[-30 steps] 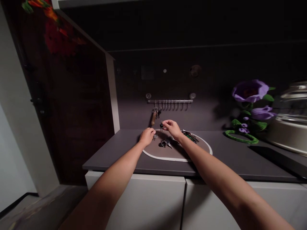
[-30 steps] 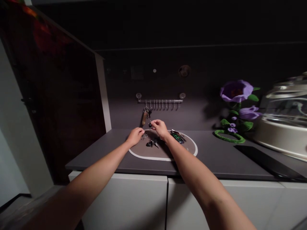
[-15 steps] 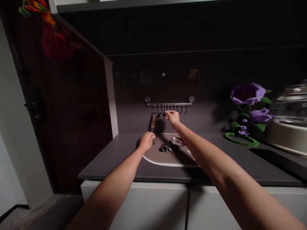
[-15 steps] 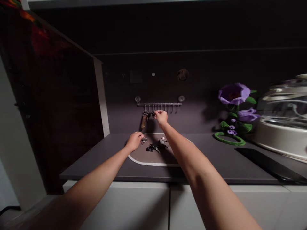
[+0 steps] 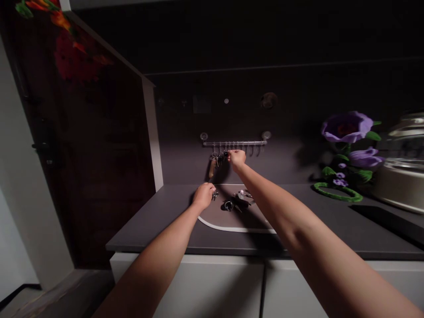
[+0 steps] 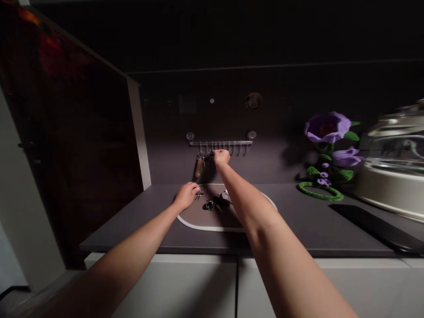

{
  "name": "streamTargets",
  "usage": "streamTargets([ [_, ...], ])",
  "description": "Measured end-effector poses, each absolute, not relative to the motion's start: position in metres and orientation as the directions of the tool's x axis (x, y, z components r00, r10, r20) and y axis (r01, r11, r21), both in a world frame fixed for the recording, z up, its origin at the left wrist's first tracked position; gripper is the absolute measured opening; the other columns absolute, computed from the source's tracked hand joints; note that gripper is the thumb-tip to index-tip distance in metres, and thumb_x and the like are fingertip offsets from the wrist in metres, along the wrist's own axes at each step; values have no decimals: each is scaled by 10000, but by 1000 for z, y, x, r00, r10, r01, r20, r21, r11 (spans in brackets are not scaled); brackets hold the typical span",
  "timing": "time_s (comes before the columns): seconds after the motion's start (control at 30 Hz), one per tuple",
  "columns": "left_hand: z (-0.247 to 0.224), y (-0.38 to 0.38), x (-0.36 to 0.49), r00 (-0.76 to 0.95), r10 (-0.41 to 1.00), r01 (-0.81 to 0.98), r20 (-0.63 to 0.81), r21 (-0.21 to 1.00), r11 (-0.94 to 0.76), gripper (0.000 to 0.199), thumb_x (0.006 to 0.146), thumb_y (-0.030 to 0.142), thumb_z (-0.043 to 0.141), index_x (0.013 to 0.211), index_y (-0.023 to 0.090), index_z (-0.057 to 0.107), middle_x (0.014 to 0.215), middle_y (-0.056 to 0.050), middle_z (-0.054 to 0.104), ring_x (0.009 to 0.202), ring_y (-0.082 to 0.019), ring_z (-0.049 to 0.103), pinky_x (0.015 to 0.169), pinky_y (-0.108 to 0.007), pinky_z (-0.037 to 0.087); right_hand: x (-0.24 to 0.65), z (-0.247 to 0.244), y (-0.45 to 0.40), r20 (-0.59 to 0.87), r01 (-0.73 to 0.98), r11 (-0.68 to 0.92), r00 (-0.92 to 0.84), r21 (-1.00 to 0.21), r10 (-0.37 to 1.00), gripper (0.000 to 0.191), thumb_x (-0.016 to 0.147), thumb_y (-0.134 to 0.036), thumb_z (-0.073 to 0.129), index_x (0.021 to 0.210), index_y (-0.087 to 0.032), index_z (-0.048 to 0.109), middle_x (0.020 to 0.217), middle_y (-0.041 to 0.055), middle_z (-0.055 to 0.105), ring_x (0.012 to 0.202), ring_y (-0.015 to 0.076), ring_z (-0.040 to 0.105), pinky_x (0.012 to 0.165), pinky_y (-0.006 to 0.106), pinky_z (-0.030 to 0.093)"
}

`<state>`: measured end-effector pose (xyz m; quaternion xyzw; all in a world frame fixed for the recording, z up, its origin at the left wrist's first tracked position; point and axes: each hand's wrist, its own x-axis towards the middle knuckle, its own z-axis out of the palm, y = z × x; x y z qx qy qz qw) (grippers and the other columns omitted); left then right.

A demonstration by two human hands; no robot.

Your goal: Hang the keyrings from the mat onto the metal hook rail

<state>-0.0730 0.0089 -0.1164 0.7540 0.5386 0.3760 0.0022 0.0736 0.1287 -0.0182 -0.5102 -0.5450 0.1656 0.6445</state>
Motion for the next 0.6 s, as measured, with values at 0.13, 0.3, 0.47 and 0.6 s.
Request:
streamTargets([
  [0.13,-117,9,-73,136,810,816,571,400,-418,197,807,212,451,776,173,642,838,-52,637,771,-137,549,697,-230,374,72,-19,129,478,299,377,442,-876,759,207,673,-247,539,768,-101,650,591,34,623,540,104,582,498,177,453],
  [0.3,-119,11,-74,140,808,811,572,402,-425,195,805,214,453,781,178,643,838,-51,636,774,-137,548,707,-232,379,71,-16,128,445,265,360,467,-895,764,191,644,-235,570,747,-104,664,572,23,625,528,103,584,501,173,450],
  [0.47,-118,12,-74,136,817,813,560,408,-415,202,810,222,447,790,179,644,845,-50,636,780,-135,549,712,-231,381,69,-16,127,439,276,345,469,-897,766,195,646,-228,569,742,-94,674,560,34,627,533,112,590,508,171,447],
  [0.6,-116,11,-74,127,833,814,538,423,-398,200,810,218,452,795,176,646,848,-52,634,802,-136,551,726,-229,380,70,-21,127,455,318,337,461,-886,762,195,657,-233,564,746,-98,673,572,43,634,541,111,590,517,167,445],
])
